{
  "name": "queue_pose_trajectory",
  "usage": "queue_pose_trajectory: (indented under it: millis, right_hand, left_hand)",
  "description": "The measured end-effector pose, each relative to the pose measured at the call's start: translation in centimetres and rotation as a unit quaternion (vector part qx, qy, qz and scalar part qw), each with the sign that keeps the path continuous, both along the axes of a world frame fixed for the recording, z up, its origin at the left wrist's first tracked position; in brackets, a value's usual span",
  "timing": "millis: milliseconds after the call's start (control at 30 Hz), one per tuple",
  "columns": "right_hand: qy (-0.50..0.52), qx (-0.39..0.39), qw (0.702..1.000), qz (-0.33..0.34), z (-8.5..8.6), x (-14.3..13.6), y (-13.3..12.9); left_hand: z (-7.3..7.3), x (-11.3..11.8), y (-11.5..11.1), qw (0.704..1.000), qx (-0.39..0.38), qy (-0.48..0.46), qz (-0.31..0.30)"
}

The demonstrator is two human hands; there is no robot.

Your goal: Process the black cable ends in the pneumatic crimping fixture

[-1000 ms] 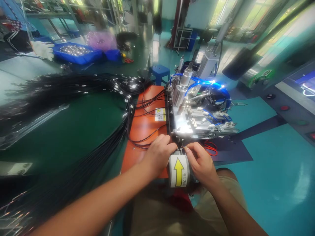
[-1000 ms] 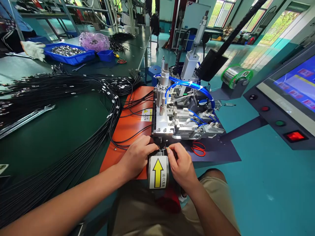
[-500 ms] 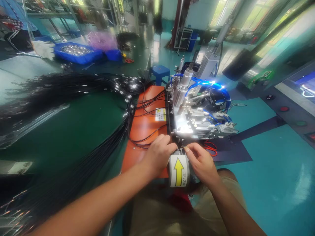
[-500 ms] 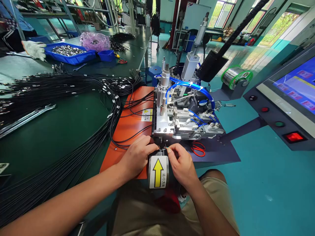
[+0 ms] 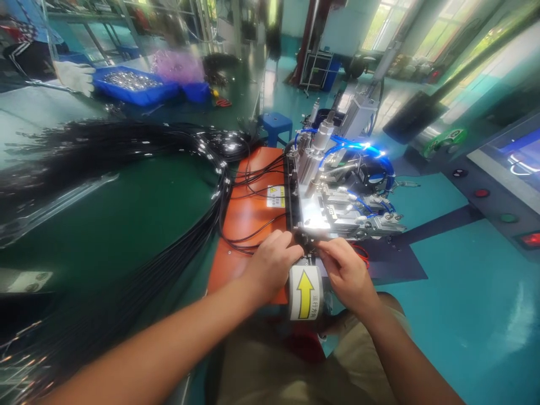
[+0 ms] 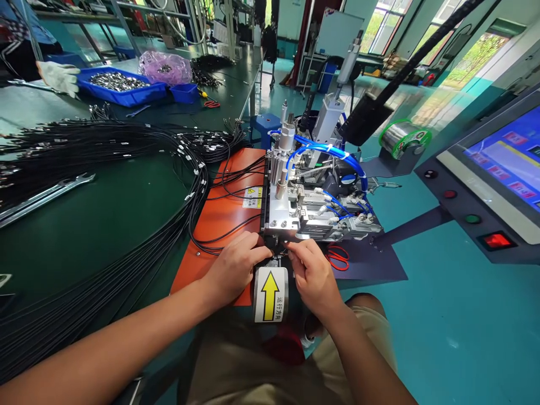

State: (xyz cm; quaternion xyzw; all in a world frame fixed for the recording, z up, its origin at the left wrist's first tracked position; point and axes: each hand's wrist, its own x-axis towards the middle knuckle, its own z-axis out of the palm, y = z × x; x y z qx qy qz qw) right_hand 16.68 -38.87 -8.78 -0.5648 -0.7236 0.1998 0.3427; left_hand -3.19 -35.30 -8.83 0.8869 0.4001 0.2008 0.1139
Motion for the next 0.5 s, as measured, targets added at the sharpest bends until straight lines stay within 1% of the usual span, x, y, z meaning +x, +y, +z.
queue_pose_trajectory:
  millis: [200,400,500]
  right_hand:
    - [0.014,-0.008,1.0,-0.023,-0.5,0.0,-0.3]
    - [0.025,-0.029,0.999,-0.023,0.4,-0.2,-0.3]
    - [0.038,-0.043,0.998,-0.034,0.5,-0.3,-0.2]
  left_hand:
    - [-0.1,0.0,0.0,1.0,0.003,-0.002,0.004]
    - [0.2,0.0,0.0,1.0,-0.004,0.012,0.008]
    - [0.4,0.1,0.0,1.0,-0.005,0.017,0.012]
